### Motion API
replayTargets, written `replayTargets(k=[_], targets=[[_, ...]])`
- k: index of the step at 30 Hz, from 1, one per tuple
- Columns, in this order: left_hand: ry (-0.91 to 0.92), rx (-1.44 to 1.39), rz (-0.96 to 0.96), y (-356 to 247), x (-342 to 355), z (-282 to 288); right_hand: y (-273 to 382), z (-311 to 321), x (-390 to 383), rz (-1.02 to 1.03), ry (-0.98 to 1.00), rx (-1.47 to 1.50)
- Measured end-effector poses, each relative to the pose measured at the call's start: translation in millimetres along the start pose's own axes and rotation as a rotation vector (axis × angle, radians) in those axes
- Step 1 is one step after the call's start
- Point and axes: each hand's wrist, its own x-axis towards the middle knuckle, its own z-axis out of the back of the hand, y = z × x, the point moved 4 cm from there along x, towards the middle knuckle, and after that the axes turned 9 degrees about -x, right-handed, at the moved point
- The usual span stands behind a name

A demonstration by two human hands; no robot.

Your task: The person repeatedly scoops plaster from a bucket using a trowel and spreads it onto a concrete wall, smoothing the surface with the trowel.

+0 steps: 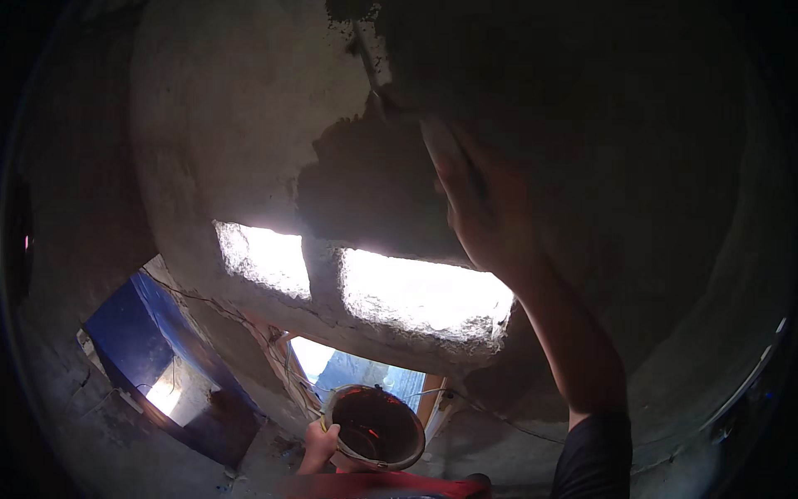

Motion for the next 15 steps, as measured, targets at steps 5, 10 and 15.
replayTargets(k=[5,10,15], targets=[[0.065,-0.015,0.034,-6.6,10.6,-6.7,20.5,-7.2,95.3,0.446,-0.448,-1.085],[0.026,-0.049,-0.023,-1.8,7.6,-3.6,11.5,-22.0,66.7,0.433,-0.274,-1.257],[0.026,0.02,0.023,-20.6,1.6,4.6,14.1,-13.8,27.2,0.551,-0.083,-1.011]])
